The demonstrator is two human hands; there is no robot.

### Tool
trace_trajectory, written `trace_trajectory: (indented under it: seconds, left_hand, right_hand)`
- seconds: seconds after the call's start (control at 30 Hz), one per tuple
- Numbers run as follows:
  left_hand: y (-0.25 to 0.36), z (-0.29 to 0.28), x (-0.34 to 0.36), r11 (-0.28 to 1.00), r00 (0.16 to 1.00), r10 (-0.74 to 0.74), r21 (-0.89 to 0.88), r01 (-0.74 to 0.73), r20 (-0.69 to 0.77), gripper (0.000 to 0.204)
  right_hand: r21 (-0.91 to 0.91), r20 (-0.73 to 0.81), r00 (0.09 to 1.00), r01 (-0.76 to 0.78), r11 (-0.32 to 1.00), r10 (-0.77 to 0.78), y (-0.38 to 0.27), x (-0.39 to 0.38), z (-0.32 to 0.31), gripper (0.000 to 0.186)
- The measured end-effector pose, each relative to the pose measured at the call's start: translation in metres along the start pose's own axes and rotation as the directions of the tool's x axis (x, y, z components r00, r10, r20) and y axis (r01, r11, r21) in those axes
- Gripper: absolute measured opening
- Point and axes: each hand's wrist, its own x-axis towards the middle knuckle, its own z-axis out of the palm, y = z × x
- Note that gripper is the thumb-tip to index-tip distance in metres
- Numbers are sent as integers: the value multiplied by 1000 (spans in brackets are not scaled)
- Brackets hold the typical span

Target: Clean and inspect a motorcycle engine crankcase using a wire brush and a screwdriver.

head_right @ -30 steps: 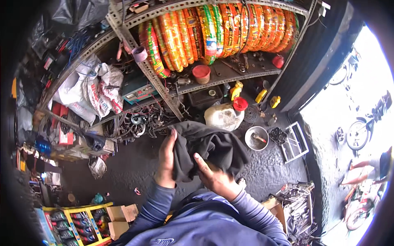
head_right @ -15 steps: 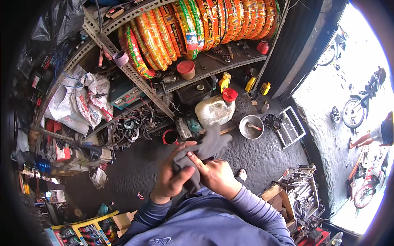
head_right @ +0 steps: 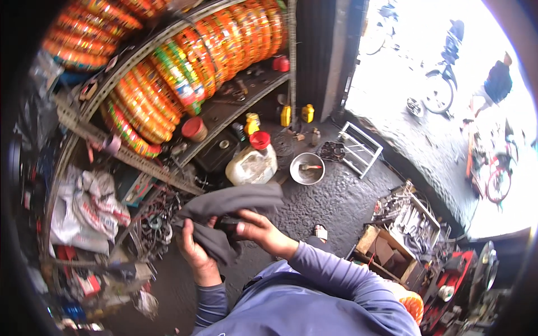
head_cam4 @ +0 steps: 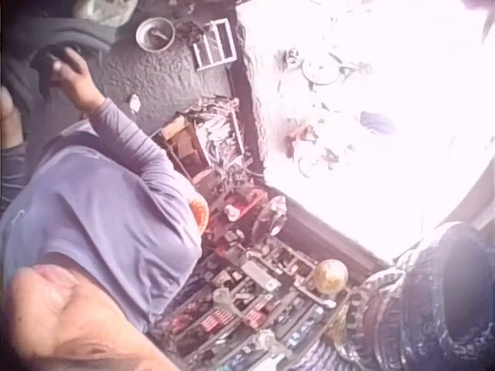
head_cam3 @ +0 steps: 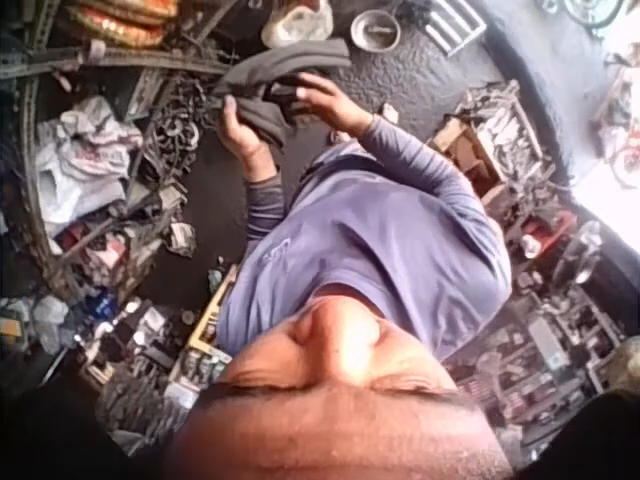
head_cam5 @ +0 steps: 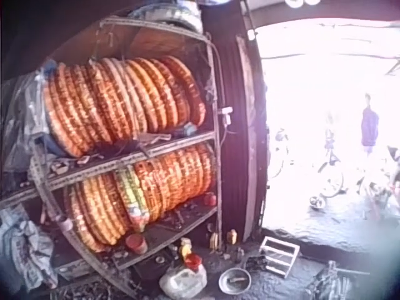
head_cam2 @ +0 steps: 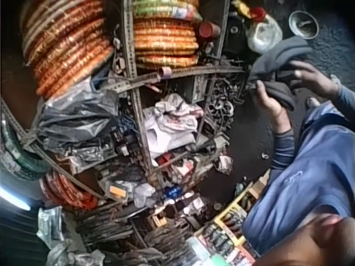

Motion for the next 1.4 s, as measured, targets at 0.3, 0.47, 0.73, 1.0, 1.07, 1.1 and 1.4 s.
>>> trace_trajectory:
  seconds: [0.3, 0.47, 0.73, 1.0, 1.07, 1.1, 1.4]
  left_hand:
    - [-97, 15, -32, 822, 790, -521, -58, 567, 323, 35]
    - [-117, -15, -14, 881, 862, -461, 226, 416, 211, 34]
    - [-185, 3, 6, 849, 891, -362, 491, 193, 276, 47]
    - [-236, 84, 22, 873, 987, -162, 470, 132, 23, 28]
    - [-276, 78, 40, 894, 978, -156, 402, 199, -139, 28]
    - [-279, 79, 47, 833, 970, -153, 504, 228, -187, 35]
    - [-314, 114, 7, 572, 991, -131, 818, 64, 14, 16]
  right_hand:
    - [594, -243, 957, 16, 804, 161, 11, -6, -70, 47]
    - [198, -482, 873, 31, 980, 70, 40, -3, -77, 35]
    - [-201, -566, 760, -503, 841, 320, 58, 12, -118, 63]
    - [-108, -384, 877, -352, 930, 288, 34, 28, -238, 61]
    - [-134, -313, 895, -373, 918, 318, 29, 24, -249, 43]
    - [201, -287, 856, -385, 901, 429, 17, 25, -242, 29]
    - [-238, -329, 784, -608, 757, 526, 32, 19, -349, 36]
